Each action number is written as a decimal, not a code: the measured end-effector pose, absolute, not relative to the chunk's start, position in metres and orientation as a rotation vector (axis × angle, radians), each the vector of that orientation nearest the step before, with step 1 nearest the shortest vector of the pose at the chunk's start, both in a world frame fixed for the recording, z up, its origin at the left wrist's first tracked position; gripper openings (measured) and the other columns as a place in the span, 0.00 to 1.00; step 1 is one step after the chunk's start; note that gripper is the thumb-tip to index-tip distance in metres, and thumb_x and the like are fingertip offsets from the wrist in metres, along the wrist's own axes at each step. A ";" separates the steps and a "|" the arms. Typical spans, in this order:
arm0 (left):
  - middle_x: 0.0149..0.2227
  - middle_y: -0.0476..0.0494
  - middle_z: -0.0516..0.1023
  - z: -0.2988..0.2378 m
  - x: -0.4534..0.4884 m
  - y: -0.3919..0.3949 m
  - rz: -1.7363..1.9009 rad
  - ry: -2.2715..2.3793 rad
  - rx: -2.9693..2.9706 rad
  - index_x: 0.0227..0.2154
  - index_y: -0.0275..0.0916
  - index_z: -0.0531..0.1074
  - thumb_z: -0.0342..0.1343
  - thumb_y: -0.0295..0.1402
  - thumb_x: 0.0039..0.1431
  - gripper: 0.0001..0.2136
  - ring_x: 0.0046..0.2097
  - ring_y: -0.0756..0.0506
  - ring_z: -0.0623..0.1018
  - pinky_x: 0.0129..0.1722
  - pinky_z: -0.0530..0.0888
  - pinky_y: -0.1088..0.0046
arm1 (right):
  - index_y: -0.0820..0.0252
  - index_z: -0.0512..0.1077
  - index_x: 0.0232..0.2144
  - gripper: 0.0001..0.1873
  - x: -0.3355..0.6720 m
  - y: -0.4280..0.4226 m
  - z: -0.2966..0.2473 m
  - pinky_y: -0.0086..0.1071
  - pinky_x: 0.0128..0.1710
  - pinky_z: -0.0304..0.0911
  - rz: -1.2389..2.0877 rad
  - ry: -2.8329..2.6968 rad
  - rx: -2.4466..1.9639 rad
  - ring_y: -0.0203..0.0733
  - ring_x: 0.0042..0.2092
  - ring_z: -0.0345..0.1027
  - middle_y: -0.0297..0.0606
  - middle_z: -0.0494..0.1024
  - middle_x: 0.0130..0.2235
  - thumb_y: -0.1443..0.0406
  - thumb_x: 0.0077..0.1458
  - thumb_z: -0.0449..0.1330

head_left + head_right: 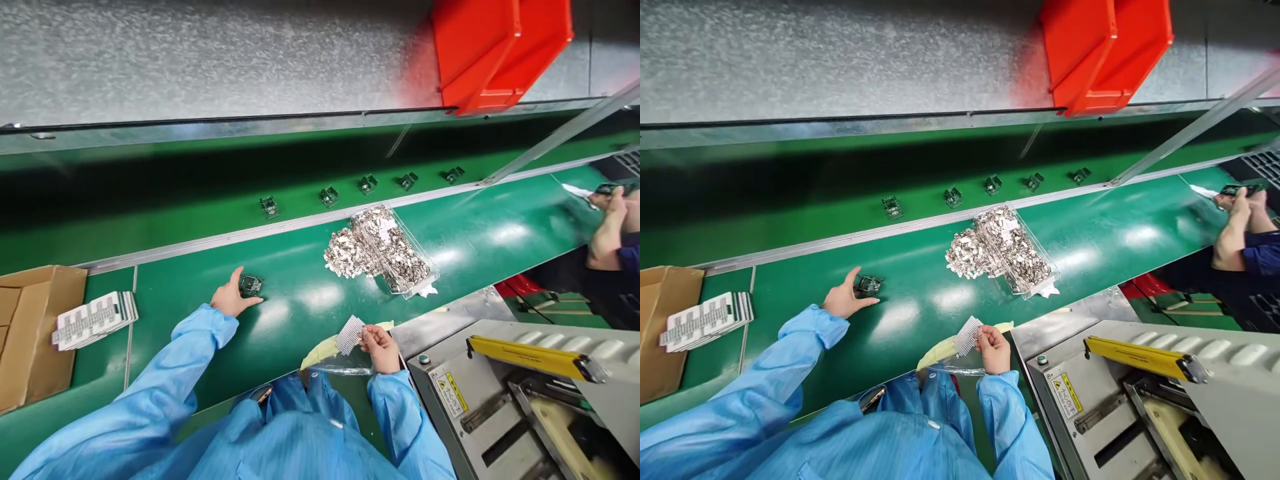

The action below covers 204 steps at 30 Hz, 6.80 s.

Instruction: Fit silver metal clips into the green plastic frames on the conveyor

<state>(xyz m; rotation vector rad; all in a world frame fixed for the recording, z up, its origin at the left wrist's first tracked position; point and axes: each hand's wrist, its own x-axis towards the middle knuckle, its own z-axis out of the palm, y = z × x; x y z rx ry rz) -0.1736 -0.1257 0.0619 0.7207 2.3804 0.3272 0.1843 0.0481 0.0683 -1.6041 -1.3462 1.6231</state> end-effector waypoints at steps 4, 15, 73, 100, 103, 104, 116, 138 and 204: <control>0.37 0.46 0.81 0.073 -0.168 -0.118 0.267 2.250 0.888 0.58 0.42 0.62 0.58 0.39 0.54 0.28 0.44 0.43 0.80 0.45 0.73 0.73 | 0.61 0.74 0.27 0.28 0.196 0.033 0.067 0.28 0.18 0.63 1.651 -1.257 -1.609 0.39 0.21 0.69 0.41 0.79 0.24 0.47 0.28 0.73; 0.52 0.33 0.72 0.069 -0.127 -0.108 0.211 2.335 1.050 0.55 0.37 0.64 0.64 0.43 0.43 0.35 0.51 0.32 0.74 0.45 0.73 0.60 | 0.60 0.75 0.22 0.21 0.186 0.021 0.087 0.26 0.18 0.59 1.670 -1.174 -1.549 0.32 0.19 0.59 0.31 0.71 0.18 0.51 0.29 0.73; 0.25 0.52 0.70 0.148 0.100 -0.048 1.218 1.126 1.017 0.43 0.41 0.65 0.60 0.37 0.54 0.16 0.22 0.54 0.69 0.25 0.71 0.80 | 0.58 0.72 0.24 0.05 0.233 -0.041 0.169 0.28 0.24 0.63 1.115 -1.212 -1.466 0.40 0.34 0.67 0.41 0.72 0.37 0.63 0.48 0.63; 0.36 0.43 0.78 0.143 0.112 -0.054 1.094 1.235 0.993 0.44 0.39 0.65 0.60 0.35 0.51 0.18 0.34 0.48 0.79 0.35 0.76 0.76 | 0.59 0.70 0.21 0.14 0.237 -0.050 0.133 0.29 0.28 0.63 1.415 -0.599 -1.446 0.35 0.26 0.65 0.31 0.73 0.24 0.61 0.35 0.71; 0.39 0.40 0.78 0.126 0.111 -0.061 1.055 1.247 0.922 0.44 0.39 0.64 0.61 0.39 0.50 0.20 0.40 0.45 0.80 0.41 0.77 0.72 | 0.58 0.68 0.21 0.17 0.232 -0.057 0.116 0.28 0.26 0.61 1.448 -0.559 -1.476 0.34 0.24 0.63 0.30 0.72 0.22 0.58 0.33 0.71; 0.40 0.40 0.78 0.118 0.109 -0.063 1.041 1.255 0.896 0.44 0.38 0.64 0.61 0.40 0.50 0.21 0.41 0.44 0.80 0.42 0.77 0.71 | 0.58 0.68 0.21 0.18 0.230 -0.059 0.109 0.28 0.25 0.61 1.461 -0.555 -1.486 0.34 0.23 0.63 0.30 0.72 0.22 0.57 0.33 0.71; 0.37 0.42 0.78 0.015 0.056 -0.015 1.228 1.540 0.712 0.45 0.41 0.58 0.64 0.41 0.42 0.29 0.39 0.44 0.80 0.36 0.78 0.69 | 0.59 0.73 0.21 0.18 0.235 -0.032 -0.012 0.31 0.28 0.65 1.779 -0.722 -1.684 0.38 0.28 0.69 0.33 0.75 0.23 0.51 0.39 0.68; 0.38 0.44 0.76 -0.022 0.096 0.013 1.270 1.450 0.852 0.45 0.40 0.61 0.66 0.34 0.43 0.26 0.41 0.46 0.79 0.45 0.75 0.71 | 0.57 0.75 0.22 0.18 0.218 -0.043 -0.051 0.33 0.39 0.65 1.617 -1.134 -1.484 0.42 0.34 0.70 0.35 0.75 0.27 0.54 0.57 0.57; 0.37 0.46 0.76 0.156 0.138 -0.039 1.634 1.159 0.843 0.44 0.42 0.65 0.62 0.34 0.54 0.16 0.34 0.50 0.79 0.34 0.77 0.77 | 0.57 0.64 0.37 0.14 0.201 -0.022 0.171 0.36 0.43 0.67 0.982 -0.875 -1.219 0.44 0.46 0.67 0.47 0.65 0.54 0.60 0.52 0.63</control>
